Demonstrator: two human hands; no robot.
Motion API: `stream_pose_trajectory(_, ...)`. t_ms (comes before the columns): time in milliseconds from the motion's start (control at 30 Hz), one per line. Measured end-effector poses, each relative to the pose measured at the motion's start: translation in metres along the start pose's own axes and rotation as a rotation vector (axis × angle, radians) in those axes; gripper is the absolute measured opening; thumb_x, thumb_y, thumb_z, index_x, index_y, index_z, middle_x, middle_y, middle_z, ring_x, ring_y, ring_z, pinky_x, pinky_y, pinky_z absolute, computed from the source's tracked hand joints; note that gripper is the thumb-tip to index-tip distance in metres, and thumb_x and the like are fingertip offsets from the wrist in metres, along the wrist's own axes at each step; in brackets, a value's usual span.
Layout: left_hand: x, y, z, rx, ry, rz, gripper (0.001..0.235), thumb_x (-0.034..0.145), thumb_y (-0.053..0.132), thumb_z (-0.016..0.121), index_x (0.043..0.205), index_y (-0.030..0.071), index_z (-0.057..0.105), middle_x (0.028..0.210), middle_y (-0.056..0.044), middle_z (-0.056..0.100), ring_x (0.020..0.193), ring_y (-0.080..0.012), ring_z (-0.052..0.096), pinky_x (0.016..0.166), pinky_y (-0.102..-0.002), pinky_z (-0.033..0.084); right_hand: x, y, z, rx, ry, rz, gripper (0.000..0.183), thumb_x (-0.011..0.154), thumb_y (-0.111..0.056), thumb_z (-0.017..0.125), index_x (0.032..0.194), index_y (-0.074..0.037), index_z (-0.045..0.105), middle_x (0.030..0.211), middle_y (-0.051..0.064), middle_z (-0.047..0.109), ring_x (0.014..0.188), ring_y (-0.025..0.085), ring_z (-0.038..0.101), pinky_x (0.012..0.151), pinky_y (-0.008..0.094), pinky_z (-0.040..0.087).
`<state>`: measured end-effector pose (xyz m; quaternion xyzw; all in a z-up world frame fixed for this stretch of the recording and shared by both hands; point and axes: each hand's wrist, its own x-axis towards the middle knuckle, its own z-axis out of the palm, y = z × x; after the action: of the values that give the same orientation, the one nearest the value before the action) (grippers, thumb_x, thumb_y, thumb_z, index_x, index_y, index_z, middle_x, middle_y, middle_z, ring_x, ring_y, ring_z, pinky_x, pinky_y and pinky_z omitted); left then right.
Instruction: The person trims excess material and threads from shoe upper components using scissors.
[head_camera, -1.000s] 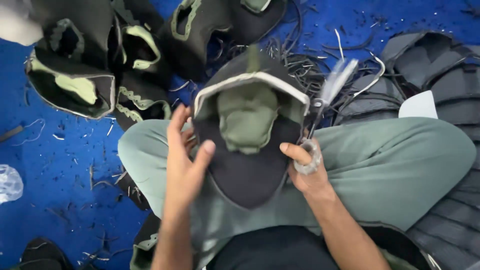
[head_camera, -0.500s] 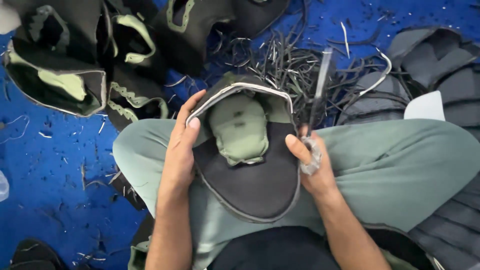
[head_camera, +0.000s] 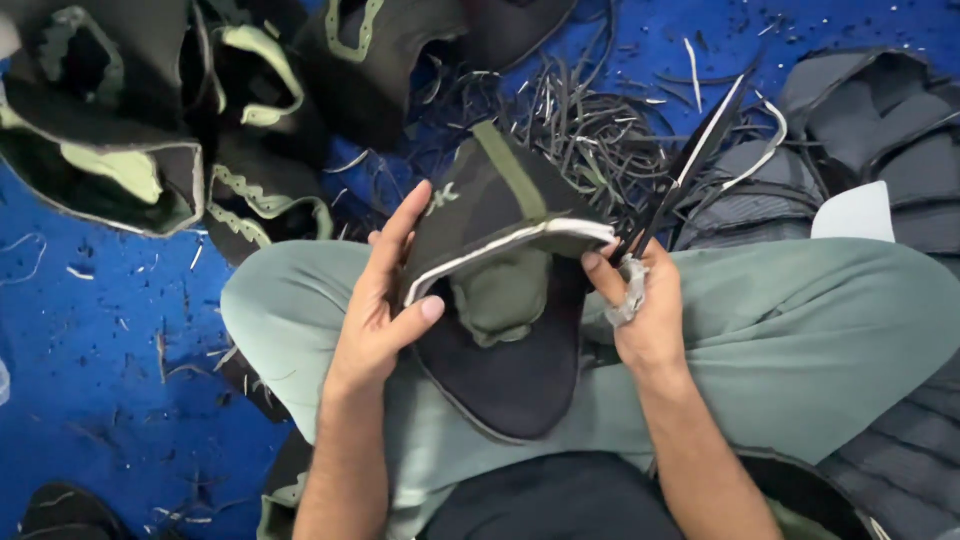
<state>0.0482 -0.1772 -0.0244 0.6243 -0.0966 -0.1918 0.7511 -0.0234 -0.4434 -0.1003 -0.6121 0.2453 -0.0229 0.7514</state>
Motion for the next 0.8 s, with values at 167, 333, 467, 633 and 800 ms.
stream_pose_trajectory(167,0.0,0.0,0.001,0.054,0.009,-0.024,0.094,0.092,0.039,0.072,0.166,0.001,0.03,0.153,-0.017,0.052,0.147,-0.0248,0.046,0.134,-0.039,0.006,0.0,0.008,-0.001,0.122,-0.015,-0.001,0.015,0.094,-0.004,0.077,0.098,-0.011,0.064,0.086,-0.008,0.059,0.076,0.003,0.052,0.069,0.021,0.042)
stream_pose_trajectory(333,0.004,0.012,0.006,-0.093,0.107,-0.043,0.083,0.098,0.046,0.06,0.161,-0.002,0.036,0.16,-0.017,0.048,0.153,-0.026,0.042,0.131,-0.039,0.015,-0.004,-0.001,0.002,0.154,-0.006,0.098,0.016,0.09,-0.007,0.078,0.097,-0.011,0.064,0.082,-0.008,0.058,0.071,0.003,0.05,0.063,0.021,0.039)
stream_pose_trajectory(467,0.004,0.011,0.007,-0.298,0.151,-0.068,0.077,0.106,0.048,0.051,0.16,-0.004,0.037,0.159,-0.019,0.048,0.149,-0.0276,0.044,0.127,-0.038,0.03,-0.008,0.001,0.004,0.146,-0.098,0.093,0.018,0.091,-0.009,0.08,0.096,-0.009,0.063,0.082,-0.009,0.054,0.072,0.002,0.046,0.065,0.021,0.036)
stream_pose_trajectory(633,0.004,0.006,0.009,-0.501,0.136,-0.108,0.074,0.108,0.048,0.045,0.161,-0.001,0.032,0.158,-0.017,0.046,0.146,-0.0279,0.045,0.126,-0.042,0.032,-0.012,-0.002,0.005,0.14,-0.117,0.118,0.018,0.091,-0.011,0.079,0.093,-0.01,0.061,0.08,-0.009,0.05,0.07,0.002,0.042,0.062,0.022,0.033)
stream_pose_trajectory(800,0.005,0.007,0.008,-0.49,0.15,-0.131,0.076,0.109,0.053,0.042,0.161,-0.002,0.033,0.157,-0.018,0.047,0.145,-0.0273,0.046,0.125,-0.041,0.034,-0.012,-0.006,0.008,0.161,-0.129,0.107,0.019,0.093,-0.017,0.078,0.092,-0.011,0.06,0.08,-0.009,0.049,0.071,0.003,0.041,0.063,0.023,0.032)
